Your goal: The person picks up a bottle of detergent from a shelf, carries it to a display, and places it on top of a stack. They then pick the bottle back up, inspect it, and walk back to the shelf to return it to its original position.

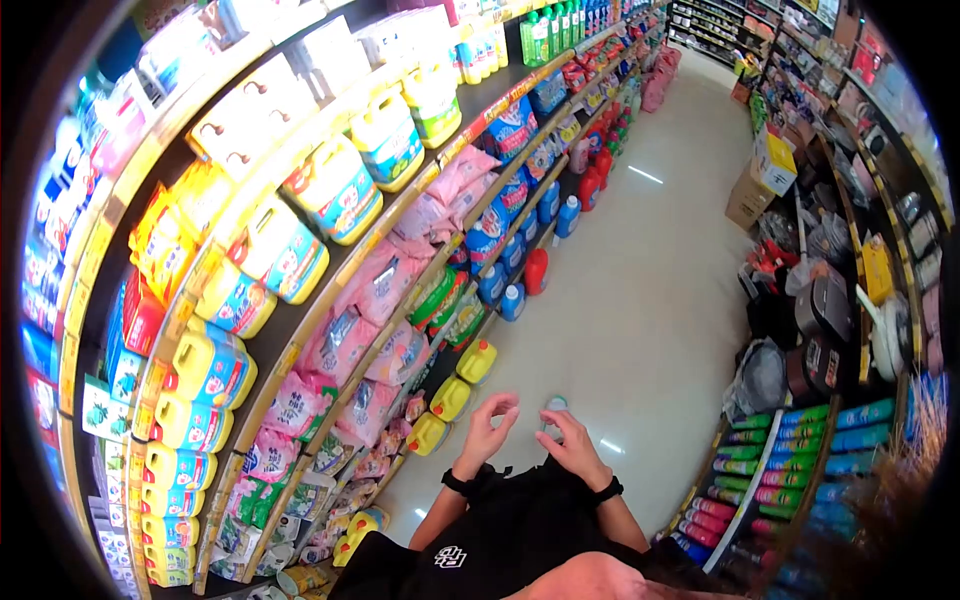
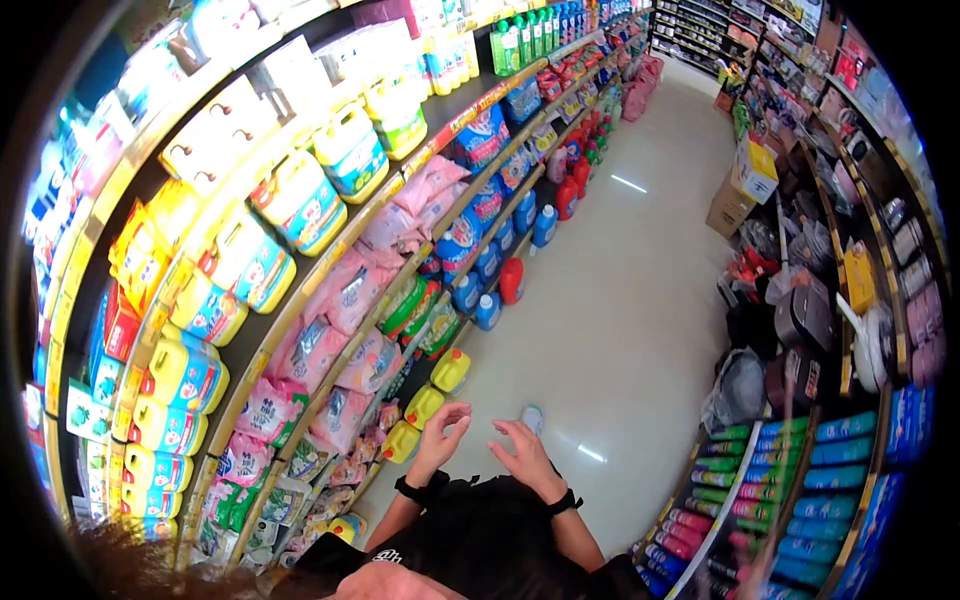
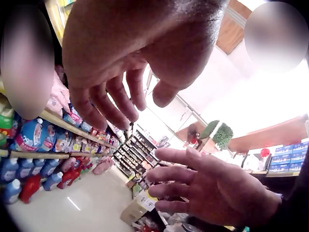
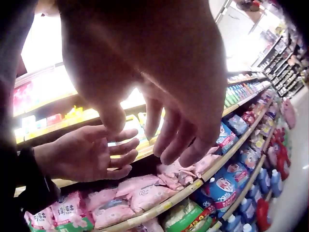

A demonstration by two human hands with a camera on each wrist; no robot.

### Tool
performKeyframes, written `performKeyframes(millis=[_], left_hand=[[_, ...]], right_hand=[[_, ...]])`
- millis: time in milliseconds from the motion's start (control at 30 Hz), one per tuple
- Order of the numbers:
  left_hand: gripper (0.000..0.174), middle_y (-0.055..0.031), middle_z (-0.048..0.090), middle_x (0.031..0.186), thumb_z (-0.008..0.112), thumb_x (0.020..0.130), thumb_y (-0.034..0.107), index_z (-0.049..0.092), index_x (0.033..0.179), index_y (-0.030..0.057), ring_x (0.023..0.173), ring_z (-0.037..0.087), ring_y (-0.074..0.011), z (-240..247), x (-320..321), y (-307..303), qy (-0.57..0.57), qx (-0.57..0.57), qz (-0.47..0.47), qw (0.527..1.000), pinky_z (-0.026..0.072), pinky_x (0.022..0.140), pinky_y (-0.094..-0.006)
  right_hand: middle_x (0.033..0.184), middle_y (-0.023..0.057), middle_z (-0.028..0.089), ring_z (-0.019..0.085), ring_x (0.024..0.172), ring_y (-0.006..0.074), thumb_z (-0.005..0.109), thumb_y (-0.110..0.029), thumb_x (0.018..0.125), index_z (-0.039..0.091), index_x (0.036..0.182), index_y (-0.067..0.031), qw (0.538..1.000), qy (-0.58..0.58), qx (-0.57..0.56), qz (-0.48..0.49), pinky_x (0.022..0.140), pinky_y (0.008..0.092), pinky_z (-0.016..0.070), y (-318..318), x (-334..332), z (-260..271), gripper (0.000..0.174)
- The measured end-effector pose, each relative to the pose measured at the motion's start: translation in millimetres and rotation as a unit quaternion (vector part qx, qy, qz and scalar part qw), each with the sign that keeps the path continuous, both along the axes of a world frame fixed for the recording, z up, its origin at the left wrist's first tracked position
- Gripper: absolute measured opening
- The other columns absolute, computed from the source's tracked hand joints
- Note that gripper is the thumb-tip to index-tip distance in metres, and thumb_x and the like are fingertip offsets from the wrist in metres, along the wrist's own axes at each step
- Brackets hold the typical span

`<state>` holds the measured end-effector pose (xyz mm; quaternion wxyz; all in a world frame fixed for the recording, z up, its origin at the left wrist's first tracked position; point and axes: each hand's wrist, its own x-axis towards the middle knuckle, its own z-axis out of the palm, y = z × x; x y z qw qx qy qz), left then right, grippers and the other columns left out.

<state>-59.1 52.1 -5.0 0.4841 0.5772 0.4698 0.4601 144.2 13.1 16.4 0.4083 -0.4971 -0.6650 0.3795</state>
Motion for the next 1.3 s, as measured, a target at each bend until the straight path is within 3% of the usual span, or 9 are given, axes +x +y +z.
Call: performKeyframes(millis=[367,600,800,933,967,1167,1200,1300], left_hand=[[0.023,-0.0086,0.071,0.106,0.068,0.097,0.009,0.065,0.117,0.0006,0.095,0.07,-0.0158,1.9,117.2,194.4,-0.004,0.015,-0.034,0.999,0.0558,0.084,-0.03],[0.024,-0.0089,0.072,0.106,0.067,0.097,0.01,0.064,0.119,0.0009,0.096,0.07,-0.0172,7.8,161.5,269.1,0.004,0.023,-0.038,0.999,0.0561,0.085,-0.0319],[0.023,-0.0053,0.069,0.107,0.066,0.097,0.01,0.063,0.119,0.0021,0.097,0.066,-0.013,7.2,158.8,355.8,-0.016,0.009,-0.02,1.0,0.0538,0.086,-0.0292],[0.02,-0.0039,0.068,0.107,0.063,0.099,0.009,0.063,0.118,0.0024,0.094,0.064,-0.0107,24.8,148.6,454.8,0.01,0.07,0.024,0.997,0.051,0.085,-0.0259],[0.02,-0.0037,0.068,0.107,0.062,0.101,0.009,0.062,0.12,0.0021,0.095,0.063,-0.0098,27.3,145.4,483.0,-0.028,0.088,0.033,0.995,0.0497,0.085,-0.0245],[0.023,-0.0031,0.066,0.11,0.062,0.102,0.011,0.06,0.123,0.0027,0.103,0.063,-0.0096,103.7,145.6,630.3,-0.044,0.138,0.086,0.986,0.0497,0.091,-0.0243],[0.024,-0.004,0.066,0.112,0.062,0.102,0.011,0.059,0.124,0.0024,0.106,0.062,-0.0103,110.5,142.4,653.1,-0.062,0.093,0.09,0.99,0.0499,0.093,-0.0251],[0.027,-0.0062,0.065,0.116,0.063,0.101,0.01,0.058,0.126,0.0017,0.107,0.062,-0.0116,137.2,127.7,707.1,0.01,0.186,0.098,0.978,0.0502,0.095,-0.0266]], right_hand=[[0.111,0.0146,0.066,0.066,0.103,0.0311,0.073,-0.018,0.09,0.062,0.123,-0.0036,1.0,-0.005,0.013,-0.027,0.088,0.0388,0.0534,178.7,122.0,12.6,0.038],[0.112,0.0151,0.066,0.065,0.103,0.0341,0.072,-0.022,0.091,0.062,0.123,-0.0041,0.989,-0.116,0.06,0.07,0.089,0.04,0.0532,288.0,195.8,23.3,0.038],[0.111,0.0149,0.066,0.065,0.102,0.0316,0.072,-0.021,0.091,0.061,0.125,-0.0041,0.997,-0.042,0.048,0.049,0.088,0.0387,0.0532,410.5,217.6,24.7,0.039],[0.111,0.0133,0.066,0.066,0.1,0.0256,0.072,-0.02,0.092,0.061,0.126,-0.003,0.998,0.027,0.045,0.037,0.087,0.0361,0.0533,478.6,217.2,25.9,0.04],[0.111,0.0128,0.066,0.066,0.1,0.024,0.072,-0.02,0.092,0.06,0.127,-0.0029,0.997,0.036,0.053,0.031,0.087,0.0353,0.0534,497.8,217.7,26.0,0.04],[0.11,0.0103,0.067,0.066,0.097,0.0197,0.072,-0.02,0.093,0.061,0.127,-0.0032,0.993,0.083,0.063,0.049,0.085,0.0326,0.0536,618.7,218.5,54.3,0.039],[0.11,0.0102,0.067,0.066,0.097,0.0195,0.072,-0.02,0.093,0.061,0.126,-0.0028,0.993,0.079,0.066,0.054,0.085,0.0325,0.0536,639.0,220.4,56.9,0.039],[0.11,0.0102,0.067,0.066,0.096,0.0189,0.072,-0.019,0.093,0.062,0.126,-0.0019,0.99,0.087,0.073,0.087,0.084,0.0314,0.0539,712.2,222.5,60.1,0.038]])
